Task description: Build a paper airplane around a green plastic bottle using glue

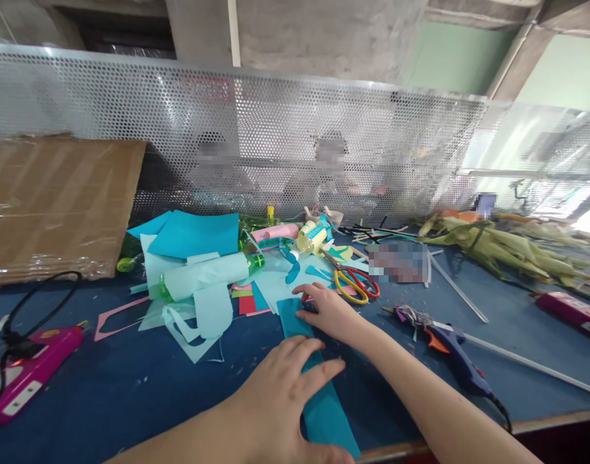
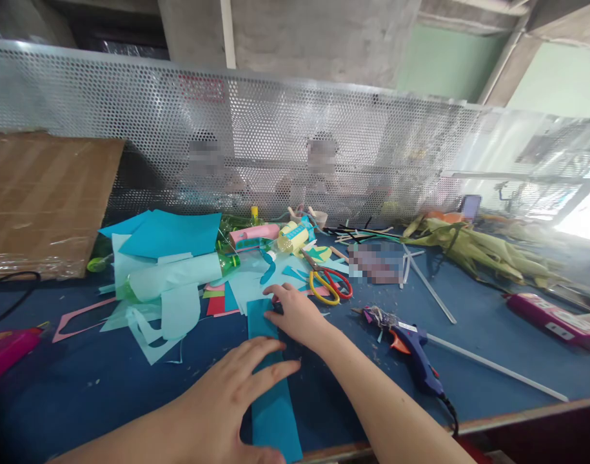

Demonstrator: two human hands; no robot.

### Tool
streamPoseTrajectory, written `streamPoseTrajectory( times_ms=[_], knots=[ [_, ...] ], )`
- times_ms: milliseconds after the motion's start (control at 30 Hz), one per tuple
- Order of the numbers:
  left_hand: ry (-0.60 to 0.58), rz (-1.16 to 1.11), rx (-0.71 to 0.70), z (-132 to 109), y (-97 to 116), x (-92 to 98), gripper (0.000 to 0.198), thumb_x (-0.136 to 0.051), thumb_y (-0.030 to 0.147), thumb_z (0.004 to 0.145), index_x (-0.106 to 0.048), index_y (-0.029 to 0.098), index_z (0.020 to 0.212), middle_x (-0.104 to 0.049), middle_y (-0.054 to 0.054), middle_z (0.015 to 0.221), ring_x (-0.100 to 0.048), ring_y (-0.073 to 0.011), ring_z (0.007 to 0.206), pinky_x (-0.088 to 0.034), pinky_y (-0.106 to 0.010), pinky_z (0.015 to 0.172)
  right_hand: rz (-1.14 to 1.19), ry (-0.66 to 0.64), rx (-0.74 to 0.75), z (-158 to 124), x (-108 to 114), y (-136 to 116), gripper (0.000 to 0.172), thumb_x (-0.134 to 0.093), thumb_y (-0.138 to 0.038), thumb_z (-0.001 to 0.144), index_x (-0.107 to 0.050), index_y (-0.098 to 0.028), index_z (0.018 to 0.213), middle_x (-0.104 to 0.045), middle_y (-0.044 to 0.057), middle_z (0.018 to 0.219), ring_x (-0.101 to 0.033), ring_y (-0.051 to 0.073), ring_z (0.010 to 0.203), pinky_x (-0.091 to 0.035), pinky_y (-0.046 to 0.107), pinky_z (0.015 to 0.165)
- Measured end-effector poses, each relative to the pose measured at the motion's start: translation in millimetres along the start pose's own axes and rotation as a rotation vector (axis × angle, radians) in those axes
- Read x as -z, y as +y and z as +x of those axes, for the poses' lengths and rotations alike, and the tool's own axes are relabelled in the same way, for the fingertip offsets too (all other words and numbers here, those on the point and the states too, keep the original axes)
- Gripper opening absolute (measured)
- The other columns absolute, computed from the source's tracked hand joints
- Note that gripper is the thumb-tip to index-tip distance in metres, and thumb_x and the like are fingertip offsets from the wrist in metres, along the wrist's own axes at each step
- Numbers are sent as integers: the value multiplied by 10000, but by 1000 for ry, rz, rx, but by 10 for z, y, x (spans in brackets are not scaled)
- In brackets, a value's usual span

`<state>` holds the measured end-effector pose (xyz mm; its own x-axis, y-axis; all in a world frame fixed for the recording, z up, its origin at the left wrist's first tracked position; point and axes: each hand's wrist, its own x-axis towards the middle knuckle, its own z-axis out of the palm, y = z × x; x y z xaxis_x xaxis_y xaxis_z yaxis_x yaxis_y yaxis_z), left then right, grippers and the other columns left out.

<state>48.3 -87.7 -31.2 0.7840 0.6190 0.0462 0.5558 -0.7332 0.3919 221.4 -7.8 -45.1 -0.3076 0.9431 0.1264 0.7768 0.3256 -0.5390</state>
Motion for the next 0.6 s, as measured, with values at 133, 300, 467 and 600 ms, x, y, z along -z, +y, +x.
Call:
streamPoseTrajectory(
  times_ms=[133,300,467,600],
  knots=[
    [167,76,142,62,-83,-6,579,-308,549,927,-534,158,1288,-454,-182,1385,-426,-351,1271,-415,-539,993,-4,-1,-14,-2,14,-8,289,-652,-207,777,-650,-208,1067,-633,60,1004,-618,167,857,-447,265,759],
    [173,165,285,106,-209,-40,526,-270,474,958,-558,157,1263,-463,-180,1378,-399,-361,1291,-405,-546,996,-88,9,-111,24,101,-5,223,-566,-240,852,-642,-208,1059,-675,41,982,-632,148,780,-465,257,719],
    [111,130,319,93,-189,-26,546,-265,490,954,-524,162,1305,-426,-193,1414,-365,-397,1306,-404,-583,965,-322,-57,-250,313,393,117,169,-552,-184,873,-651,-176,1009,-687,79,951,-632,206,909,-479,333,796],
    [124,155,321,90,-194,-38,539,-269,485,954,-528,167,1303,-445,-186,1405,-381,-387,1299,-413,-574,963,-477,-74,-359,717,654,282,290,-557,-323,906,-576,-157,1143,-598,84,1156,-606,199,975,-516,406,829]
  ],
)
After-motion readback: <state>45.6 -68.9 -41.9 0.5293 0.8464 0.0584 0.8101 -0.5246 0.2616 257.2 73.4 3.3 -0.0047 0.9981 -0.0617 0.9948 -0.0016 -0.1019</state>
